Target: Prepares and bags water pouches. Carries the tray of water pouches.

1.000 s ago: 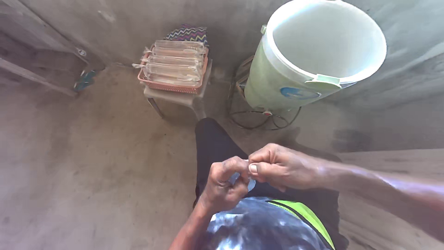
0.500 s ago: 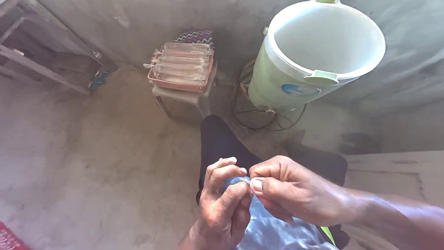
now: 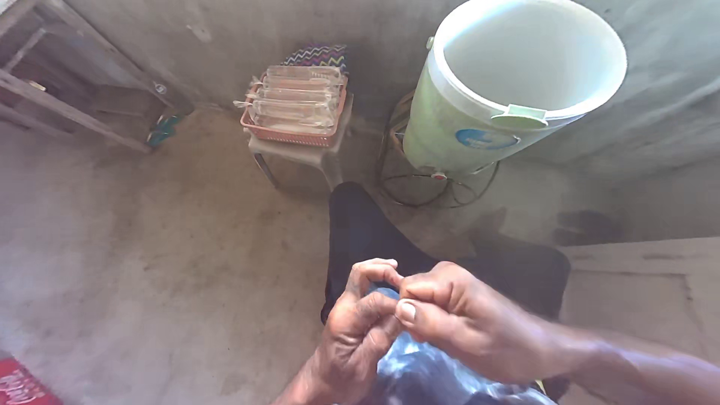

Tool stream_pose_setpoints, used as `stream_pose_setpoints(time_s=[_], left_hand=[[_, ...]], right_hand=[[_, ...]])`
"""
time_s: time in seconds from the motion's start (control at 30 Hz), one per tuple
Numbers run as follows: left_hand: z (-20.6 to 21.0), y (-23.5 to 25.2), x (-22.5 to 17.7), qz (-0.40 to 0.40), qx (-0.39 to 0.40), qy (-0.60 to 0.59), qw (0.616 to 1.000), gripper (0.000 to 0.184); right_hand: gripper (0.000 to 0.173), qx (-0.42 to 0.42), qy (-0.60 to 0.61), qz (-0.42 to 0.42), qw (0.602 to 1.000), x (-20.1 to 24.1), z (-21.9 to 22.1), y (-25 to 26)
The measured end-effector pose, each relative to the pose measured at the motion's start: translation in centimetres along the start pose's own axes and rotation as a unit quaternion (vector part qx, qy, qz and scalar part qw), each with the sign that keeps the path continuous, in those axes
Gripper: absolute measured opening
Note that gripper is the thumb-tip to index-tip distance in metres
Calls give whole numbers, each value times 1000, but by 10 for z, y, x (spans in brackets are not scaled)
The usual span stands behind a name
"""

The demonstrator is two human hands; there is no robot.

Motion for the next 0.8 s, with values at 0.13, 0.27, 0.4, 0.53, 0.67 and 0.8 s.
stream_pose_setpoints(time_s=[0.13, 0.27, 0.4, 0.53, 0.67, 0.8], left_hand=[[-2, 3, 4, -52, -50, 0, 997, 20], [0, 5, -2, 14, -12, 56, 998, 24], [-13, -6, 24, 0, 1, 69, 998, 25], [-20, 5, 26, -30, 31, 42, 998, 21], [-17, 15, 27, -52, 77, -13, 996, 25], [-8, 13, 32, -74, 118, -39, 989, 23]], right_hand=[[31, -33, -110, -66, 991, 0, -6, 6], [30, 22, 157, 120, 980, -13, -1, 1], [29, -14, 116, 118, 986, -32, -4, 6], [27, -8, -152, -124, 981, -4, -12, 9], [25, 40, -11, -74, 996, -6, -14, 10], [28, 110, 26, -5, 994, -13, -10, 10]])
Point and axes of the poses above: each hand's wrist, its own y-axis towards the middle knuckle, its own z-axis out of the palm, x = y × z, the point moved 8 cm from there along y, towards the middle knuckle, and after that the axes turned 7 degrees about -x, right-handed, at the moved point
